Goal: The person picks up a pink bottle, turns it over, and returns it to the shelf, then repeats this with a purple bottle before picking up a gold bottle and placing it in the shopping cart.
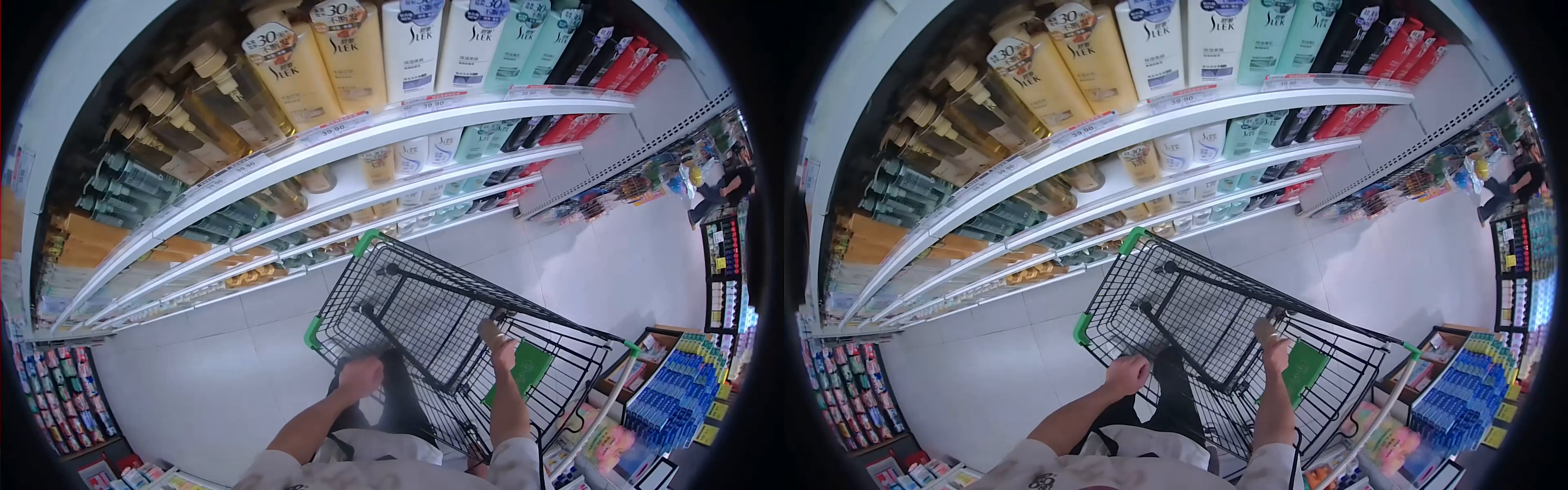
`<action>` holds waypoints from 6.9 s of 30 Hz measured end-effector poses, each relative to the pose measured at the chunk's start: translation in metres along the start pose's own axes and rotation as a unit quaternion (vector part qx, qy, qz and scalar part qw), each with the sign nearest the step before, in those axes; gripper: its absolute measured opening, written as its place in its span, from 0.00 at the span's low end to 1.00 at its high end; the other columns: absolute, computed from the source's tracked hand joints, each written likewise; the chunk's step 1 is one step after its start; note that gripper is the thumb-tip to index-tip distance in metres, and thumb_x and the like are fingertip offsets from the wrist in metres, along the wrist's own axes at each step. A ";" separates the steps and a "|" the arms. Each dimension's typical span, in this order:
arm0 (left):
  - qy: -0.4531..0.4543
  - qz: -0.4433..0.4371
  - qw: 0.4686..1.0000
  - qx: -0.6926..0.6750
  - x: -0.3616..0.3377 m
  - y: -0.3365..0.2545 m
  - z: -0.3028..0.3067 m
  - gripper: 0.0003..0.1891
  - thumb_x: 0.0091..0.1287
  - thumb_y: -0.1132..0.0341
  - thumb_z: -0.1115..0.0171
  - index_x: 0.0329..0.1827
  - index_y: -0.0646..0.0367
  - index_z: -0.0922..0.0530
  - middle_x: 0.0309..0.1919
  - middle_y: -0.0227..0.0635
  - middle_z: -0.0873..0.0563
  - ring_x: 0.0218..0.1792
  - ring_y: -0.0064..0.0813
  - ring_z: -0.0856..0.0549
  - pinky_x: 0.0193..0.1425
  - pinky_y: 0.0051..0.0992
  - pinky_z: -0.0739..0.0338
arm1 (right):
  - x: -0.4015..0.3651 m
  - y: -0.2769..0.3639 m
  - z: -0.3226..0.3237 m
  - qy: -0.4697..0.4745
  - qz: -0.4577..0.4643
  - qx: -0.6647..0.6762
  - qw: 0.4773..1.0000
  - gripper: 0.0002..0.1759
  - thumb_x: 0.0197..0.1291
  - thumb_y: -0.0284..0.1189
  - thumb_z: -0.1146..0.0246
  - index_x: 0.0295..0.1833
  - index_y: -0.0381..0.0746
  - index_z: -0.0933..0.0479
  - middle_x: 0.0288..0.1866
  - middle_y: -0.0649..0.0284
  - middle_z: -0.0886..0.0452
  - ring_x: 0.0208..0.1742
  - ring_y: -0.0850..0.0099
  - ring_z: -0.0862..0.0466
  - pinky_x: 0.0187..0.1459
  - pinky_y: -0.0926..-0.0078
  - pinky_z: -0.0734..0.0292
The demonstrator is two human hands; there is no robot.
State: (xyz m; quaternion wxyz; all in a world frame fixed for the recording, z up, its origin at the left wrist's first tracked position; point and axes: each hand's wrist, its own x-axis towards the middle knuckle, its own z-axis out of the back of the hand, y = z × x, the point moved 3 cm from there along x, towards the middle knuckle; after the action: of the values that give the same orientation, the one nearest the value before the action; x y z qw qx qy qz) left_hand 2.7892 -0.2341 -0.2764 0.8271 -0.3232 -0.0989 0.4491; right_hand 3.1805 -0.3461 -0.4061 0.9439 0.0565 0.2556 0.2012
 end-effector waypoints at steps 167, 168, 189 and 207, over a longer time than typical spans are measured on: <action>0.055 -0.003 0.572 -0.818 0.051 -0.231 0.153 0.51 0.49 0.22 0.50 0.59 0.62 0.40 0.36 0.49 0.23 0.35 0.41 0.18 0.41 0.41 0.20 | -0.047 0.135 0.041 0.125 0.328 -0.061 0.934 0.18 0.55 0.39 0.45 0.35 0.34 0.23 0.38 0.45 0.19 0.41 0.49 0.19 0.45 0.53 0.24; 0.058 -0.003 0.572 -0.818 0.051 -0.230 0.152 0.51 0.49 0.22 0.50 0.59 0.62 0.40 0.36 0.49 0.23 0.35 0.41 0.18 0.41 0.41 0.20 | -0.048 0.139 0.042 0.126 0.334 -0.070 0.932 0.18 0.56 0.39 0.46 0.37 0.34 0.23 0.38 0.46 0.18 0.41 0.49 0.18 0.45 0.54 0.24; 0.059 -0.060 0.569 -0.818 0.034 -0.224 0.151 0.54 0.48 0.20 0.54 0.63 0.62 0.40 0.38 0.48 0.21 0.36 0.37 0.18 0.38 0.31 0.22 | -0.047 0.164 0.051 0.140 0.337 -0.047 0.930 0.18 0.58 0.38 0.48 0.38 0.33 0.21 0.38 0.43 0.19 0.42 0.47 0.20 0.47 0.53 0.25; 0.093 -0.095 0.552 -0.823 0.025 -0.234 0.141 0.49 0.50 0.23 0.51 0.61 0.57 0.38 0.37 0.45 0.22 0.31 0.33 0.22 0.39 0.31 0.31 | -0.041 0.169 0.045 0.112 0.323 -0.040 0.939 0.17 0.57 0.38 0.46 0.36 0.33 0.22 0.38 0.45 0.19 0.43 0.48 0.19 0.46 0.54 0.24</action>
State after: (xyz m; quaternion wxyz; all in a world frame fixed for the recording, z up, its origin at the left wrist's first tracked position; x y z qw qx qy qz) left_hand 2.8987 -0.2414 -0.0252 0.2423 -0.8916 -0.3782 0.0583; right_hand 3.1115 -0.2094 -0.3128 0.7951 0.0756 0.3193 0.5101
